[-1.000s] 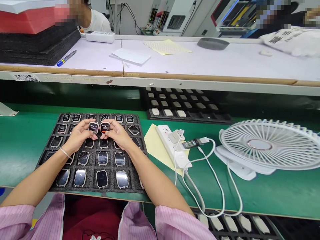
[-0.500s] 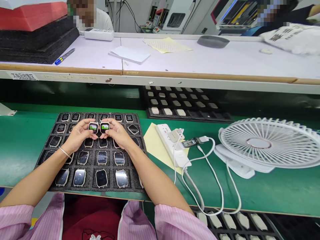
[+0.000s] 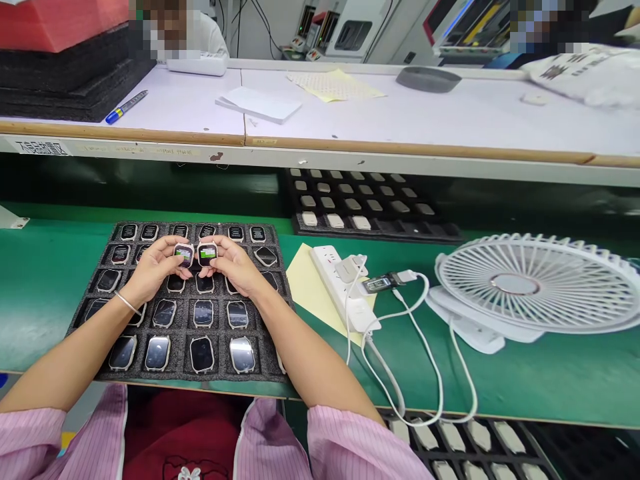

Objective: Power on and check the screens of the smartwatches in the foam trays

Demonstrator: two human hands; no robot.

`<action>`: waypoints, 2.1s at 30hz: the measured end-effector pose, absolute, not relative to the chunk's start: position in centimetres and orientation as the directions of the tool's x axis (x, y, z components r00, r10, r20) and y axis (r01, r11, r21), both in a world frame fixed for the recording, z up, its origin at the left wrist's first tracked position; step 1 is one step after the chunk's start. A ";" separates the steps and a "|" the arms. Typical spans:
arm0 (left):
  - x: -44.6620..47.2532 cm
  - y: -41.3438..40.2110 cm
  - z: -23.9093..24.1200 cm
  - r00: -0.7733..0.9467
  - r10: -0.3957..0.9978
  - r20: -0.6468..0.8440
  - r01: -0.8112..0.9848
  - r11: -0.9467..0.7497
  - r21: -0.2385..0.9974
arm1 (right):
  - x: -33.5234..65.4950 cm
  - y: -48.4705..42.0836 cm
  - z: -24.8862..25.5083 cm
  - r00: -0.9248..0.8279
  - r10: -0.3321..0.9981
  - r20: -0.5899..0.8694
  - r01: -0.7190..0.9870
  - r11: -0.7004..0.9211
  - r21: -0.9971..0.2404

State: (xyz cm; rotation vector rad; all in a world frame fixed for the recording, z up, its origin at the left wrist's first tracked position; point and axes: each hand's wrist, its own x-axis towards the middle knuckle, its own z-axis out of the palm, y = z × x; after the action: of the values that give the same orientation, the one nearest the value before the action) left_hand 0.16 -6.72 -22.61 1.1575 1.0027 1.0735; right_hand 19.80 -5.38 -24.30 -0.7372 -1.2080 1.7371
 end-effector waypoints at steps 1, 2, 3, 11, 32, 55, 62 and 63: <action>0.1 -6.7 -22.6 0.202 0.978 -0.053 -0.116 0.078 0.990 | 19.8 -5.4 -24.3 -0.442 0.897 0.009 -0.318 -0.147 -0.937; 0.1 -6.7 -22.6 0.203 0.978 -0.053 -0.114 0.077 0.990 | 19.8 -5.4 -24.3 -0.436 0.900 0.009 -0.315 -0.143 -0.938; 0.1 -6.8 -22.6 0.207 0.977 -0.053 -0.113 0.078 0.991 | 19.8 -5.4 -24.3 -0.431 0.902 0.010 -0.310 -0.137 -0.941; 0.1 -6.7 -22.5 0.211 0.976 -0.060 -0.139 0.091 0.986 | 19.8 -5.4 -24.4 -0.427 0.904 0.027 -0.319 -0.123 -0.940; 0.3 -6.6 -22.8 0.184 0.983 0.016 -0.077 -0.002 0.997 | 19.6 -5.3 -24.5 -0.426 0.905 -0.025 -0.318 -0.176 -0.932; 0.3 -6.5 -22.9 0.184 0.983 0.023 -0.120 0.000 0.993 | 19.5 -5.3 -24.8 -0.413 0.911 0.020 -0.354 -0.140 -0.925; 0.3 -6.6 -22.6 0.195 0.979 -0.062 -0.153 0.093 0.984 | 19.6 -5.0 -24.6 -0.404 0.914 -0.031 -0.349 -0.185 -0.919; 0.3 -6.6 -22.6 0.203 0.977 -0.067 -0.169 0.102 0.980 | 19.6 -5.0 -24.7 -0.400 0.916 -0.030 -0.354 -0.184 -0.917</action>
State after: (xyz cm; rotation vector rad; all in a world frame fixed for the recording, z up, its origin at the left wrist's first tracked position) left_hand 0.31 -6.64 -22.56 1.1042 0.9753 1.0833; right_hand 19.62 -5.04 -24.67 -0.7685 -1.1178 1.7390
